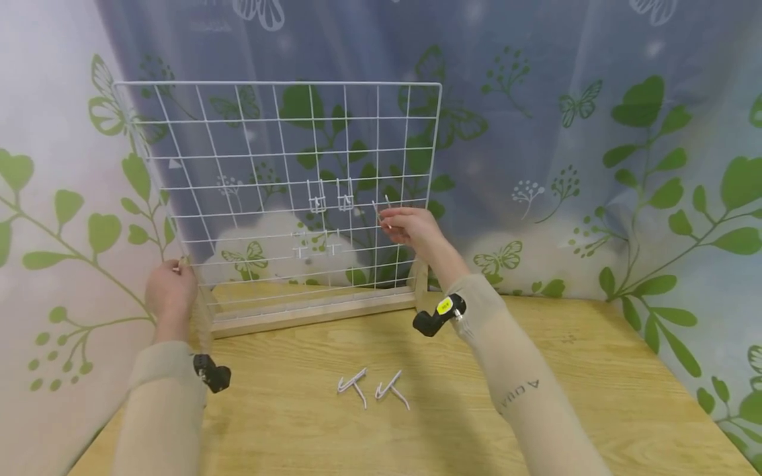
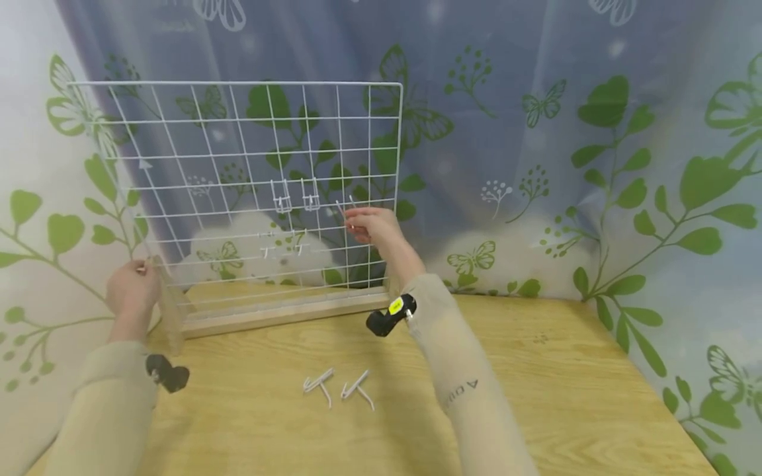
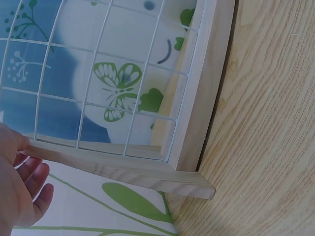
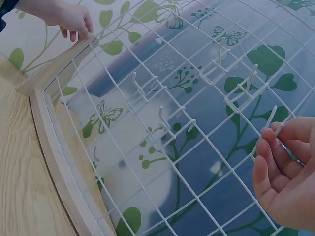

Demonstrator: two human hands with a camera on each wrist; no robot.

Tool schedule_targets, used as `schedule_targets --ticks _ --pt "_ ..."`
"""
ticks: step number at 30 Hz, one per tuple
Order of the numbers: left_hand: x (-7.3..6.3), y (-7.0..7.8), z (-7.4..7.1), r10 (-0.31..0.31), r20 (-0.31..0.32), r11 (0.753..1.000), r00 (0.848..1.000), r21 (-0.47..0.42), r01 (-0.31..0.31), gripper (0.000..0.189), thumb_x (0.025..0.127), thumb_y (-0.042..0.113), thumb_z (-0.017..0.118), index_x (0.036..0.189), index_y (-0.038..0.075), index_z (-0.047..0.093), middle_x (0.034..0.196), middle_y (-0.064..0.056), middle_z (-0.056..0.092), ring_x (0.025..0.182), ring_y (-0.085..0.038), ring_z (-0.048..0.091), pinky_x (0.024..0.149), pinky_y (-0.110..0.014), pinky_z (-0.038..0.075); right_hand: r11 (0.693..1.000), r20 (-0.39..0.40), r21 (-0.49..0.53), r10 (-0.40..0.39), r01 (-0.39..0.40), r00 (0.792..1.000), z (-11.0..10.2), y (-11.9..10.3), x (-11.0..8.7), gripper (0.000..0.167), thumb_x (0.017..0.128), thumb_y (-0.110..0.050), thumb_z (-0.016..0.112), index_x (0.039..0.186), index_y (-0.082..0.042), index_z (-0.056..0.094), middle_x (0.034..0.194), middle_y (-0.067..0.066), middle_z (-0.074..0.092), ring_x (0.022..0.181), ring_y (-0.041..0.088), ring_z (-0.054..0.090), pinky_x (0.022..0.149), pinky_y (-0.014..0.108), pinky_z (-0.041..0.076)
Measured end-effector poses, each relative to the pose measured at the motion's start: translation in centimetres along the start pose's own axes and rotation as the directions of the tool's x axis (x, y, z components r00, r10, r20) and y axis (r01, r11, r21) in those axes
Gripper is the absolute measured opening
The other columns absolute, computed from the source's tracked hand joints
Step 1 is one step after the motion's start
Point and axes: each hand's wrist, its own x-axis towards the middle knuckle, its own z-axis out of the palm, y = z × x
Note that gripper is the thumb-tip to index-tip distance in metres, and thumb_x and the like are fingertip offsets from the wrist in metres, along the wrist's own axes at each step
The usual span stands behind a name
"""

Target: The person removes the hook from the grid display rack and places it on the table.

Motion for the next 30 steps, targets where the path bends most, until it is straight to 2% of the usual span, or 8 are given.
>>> schedule_targets --ticks 3,6,9,12,16,21,26,30 --pt "-0.1 -0.1 0.1 0.006 -0.008 1.000 1.000 0.002 -0.006 0.047 0.097 0.028 0.030 0.130 -0.001 0.047 0.124 -0.024 0.054 0.111 -0.044 0.050 0.087 -0.053 0.041 1.000 0.023 -0.021 0.000 0.000 1.000 -0.5 0.6 -0.4 0.030 0.093 -0.005 0.052 0.122 0.001 0.057 0.116 0.019 0.060 0.104 0.028 0.057 0.069 0.022 0.048" --pt "-0.1 -0.2 0.1 0.009 -0.010 1.000 1.000 0.002 -0.009 0.047 0.097 0.028 0.030 0.130 0.000 0.048 0.123 -0.024 0.054 0.110 -0.044 0.050 0.086 -0.053 0.041 0.999 0.049 -0.038 -0.002 0.004 0.999 -0.9 1.2 -0.8 0.030 0.093 -0.004 0.053 0.122 0.002 0.057 0.119 0.021 0.057 0.098 0.024 0.059 0.074 0.025 0.049" --pt "0.0 -0.2 0.0 0.011 -0.009 1.000 1.000 0.002 -0.011 0.047 0.098 0.028 0.030 0.130 0.000 0.048 0.123 -0.025 0.054 0.110 -0.044 0.050 0.086 -0.053 0.040 0.998 0.075 -0.066 -0.009 0.014 0.997 -1.3 2.0 -1.2 0.031 0.092 -0.004 0.053 0.122 0.004 0.056 0.113 0.018 0.060 0.091 0.018 0.060 0.077 0.027 0.050" --pt "0.0 -0.1 0.0 0.016 -0.010 1.000 1.000 -0.002 -0.016 0.047 0.098 0.028 0.030 0.130 -0.001 0.047 0.123 -0.025 0.054 0.110 -0.045 0.050 0.087 -0.053 0.040 0.996 0.093 -0.084 -0.013 0.020 0.996 -1.7 2.8 -1.6 0.031 0.091 -0.004 0.054 0.121 0.004 0.057 0.100 0.009 0.065 0.085 0.014 0.060 0.077 0.029 0.049" --pt "-0.1 0.0 0.1 0.024 -0.029 1.000 0.999 -0.001 -0.024 0.047 0.098 0.029 0.030 0.128 -0.001 0.049 0.122 -0.025 0.055 0.110 -0.045 0.050 0.087 -0.053 0.040 0.996 0.110 -0.088 -0.013 0.022 0.994 -2.0 3.6 -2.0 0.032 0.091 -0.002 0.054 0.121 0.006 0.056 0.093 0.005 0.065 0.084 0.013 0.060 0.071 0.025 0.050" --pt "-0.1 0.0 0.1 0.027 -0.046 1.000 0.999 0.009 -0.027 0.047 0.098 0.030 0.029 0.126 -0.001 0.051 0.119 -0.025 0.056 0.108 -0.044 0.051 0.085 -0.053 0.040 0.994 0.127 -0.110 -0.012 0.026 0.992 -2.3 4.2 -2.7 0.032 0.091 -0.002 0.054 0.121 0.007 0.055 0.097 0.008 0.064 0.084 0.013 0.060 0.066 0.021 0.050" --pt "0.0 -0.1 0.1 0.027 -0.042 1.000 0.999 0.013 -0.027 0.048 0.098 0.030 0.029 0.126 -0.001 0.051 0.119 -0.025 0.056 0.107 -0.045 0.051 0.085 -0.053 0.041 0.990 0.154 -0.135 -0.016 0.037 0.988 -2.7 4.9 -3.8 0.032 0.091 -0.002 0.054 0.121 0.008 0.054 0.105 0.013 0.063 0.092 0.017 0.061 0.073 0.025 0.050" --pt "0.0 -0.2 0.2 0.031 -0.043 0.999 0.999 0.016 -0.031 0.048 0.098 0.031 0.029 0.126 -0.001 0.051 0.119 -0.025 0.056 0.106 -0.045 0.052 0.084 -0.053 0.041 0.989 0.186 -0.139 -0.019 0.045 0.982 -3.2 5.7 -4.7 0.034 0.089 -0.002 0.055 0.121 0.010 0.054 0.102 0.010 0.065 0.090 0.016 0.061 0.074 0.025 0.050"
